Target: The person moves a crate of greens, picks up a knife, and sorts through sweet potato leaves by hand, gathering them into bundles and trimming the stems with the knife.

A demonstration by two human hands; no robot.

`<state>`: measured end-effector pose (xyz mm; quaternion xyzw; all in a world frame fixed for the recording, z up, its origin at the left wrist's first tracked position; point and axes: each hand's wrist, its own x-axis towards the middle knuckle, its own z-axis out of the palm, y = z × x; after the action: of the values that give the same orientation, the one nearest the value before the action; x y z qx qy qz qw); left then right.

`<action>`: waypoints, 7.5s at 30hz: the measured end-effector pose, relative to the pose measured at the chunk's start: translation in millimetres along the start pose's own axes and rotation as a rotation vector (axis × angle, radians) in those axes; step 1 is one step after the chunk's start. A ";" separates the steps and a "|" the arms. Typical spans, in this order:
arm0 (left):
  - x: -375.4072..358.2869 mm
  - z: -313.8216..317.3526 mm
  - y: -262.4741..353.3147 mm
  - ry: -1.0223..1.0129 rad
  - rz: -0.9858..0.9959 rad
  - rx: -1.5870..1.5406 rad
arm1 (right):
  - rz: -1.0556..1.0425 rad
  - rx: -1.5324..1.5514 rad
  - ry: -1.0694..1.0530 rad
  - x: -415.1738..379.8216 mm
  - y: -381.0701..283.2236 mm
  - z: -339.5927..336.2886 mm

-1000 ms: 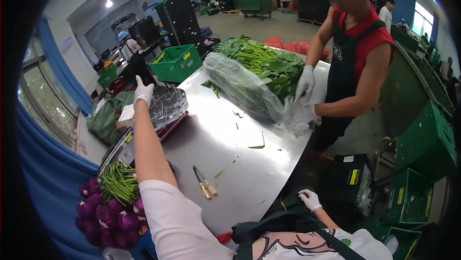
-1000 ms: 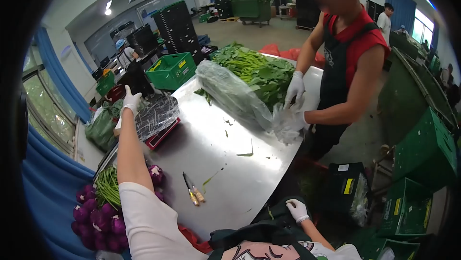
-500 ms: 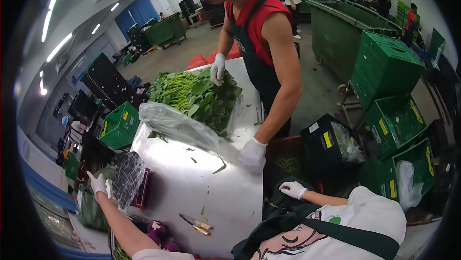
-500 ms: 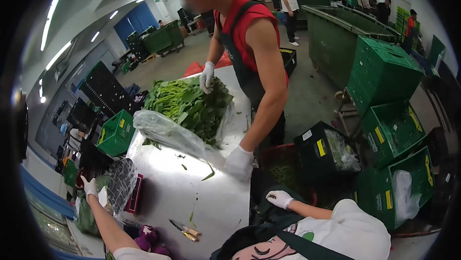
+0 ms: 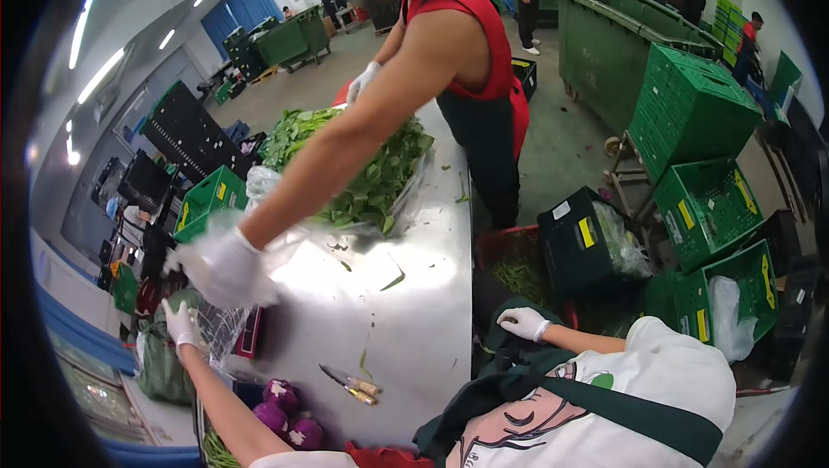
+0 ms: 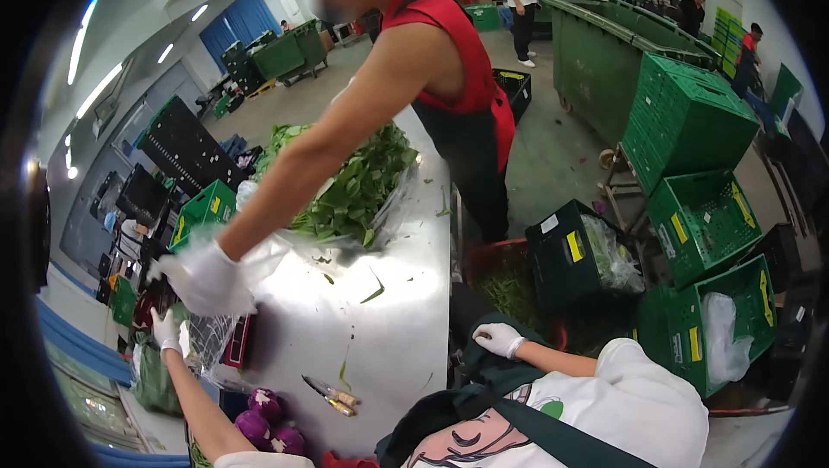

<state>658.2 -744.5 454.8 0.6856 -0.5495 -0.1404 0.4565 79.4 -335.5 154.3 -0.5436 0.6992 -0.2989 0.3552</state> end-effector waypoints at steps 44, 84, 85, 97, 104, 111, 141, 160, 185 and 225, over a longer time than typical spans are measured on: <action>-487.6 235.9 -53.2 -0.377 0.280 0.306 | -0.281 -0.710 -0.042 109.3 -60.2 73.6; -495.2 237.9 -61.0 -0.341 0.344 0.228 | -0.352 -0.659 0.113 105.2 -30.7 82.4; -496.7 239.2 -63.0 -0.322 0.360 0.234 | -0.354 -0.648 0.108 104.3 -32.8 81.8; -493.5 234.4 -63.3 -0.298 0.310 0.256 | -0.360 -0.611 0.091 104.7 -45.6 79.8; -497.2 237.1 -69.2 -0.314 0.267 0.208 | -0.358 -0.635 0.075 105.2 -43.3 82.0; -496.7 237.9 -73.9 -0.307 0.266 0.212 | -0.329 -0.635 0.045 104.5 -48.2 81.3; -497.3 235.8 -70.5 -0.331 0.274 0.233 | -0.353 -0.618 0.065 106.1 -41.8 82.4; -495.5 235.3 -68.4 -0.325 0.284 0.222 | -0.374 -0.634 0.073 106.2 -39.7 83.3; -496.3 237.4 -70.2 -0.298 0.282 0.219 | -0.374 -0.619 0.094 105.9 -40.6 83.1; -496.0 234.7 -66.7 -0.314 0.298 0.219 | -0.374 -0.635 0.095 105.6 -38.6 83.3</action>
<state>360.0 -419.4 121.8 0.6121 -0.7206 -0.1159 0.3043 152.4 -449.7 119.8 -0.7307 0.6615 -0.1515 0.0753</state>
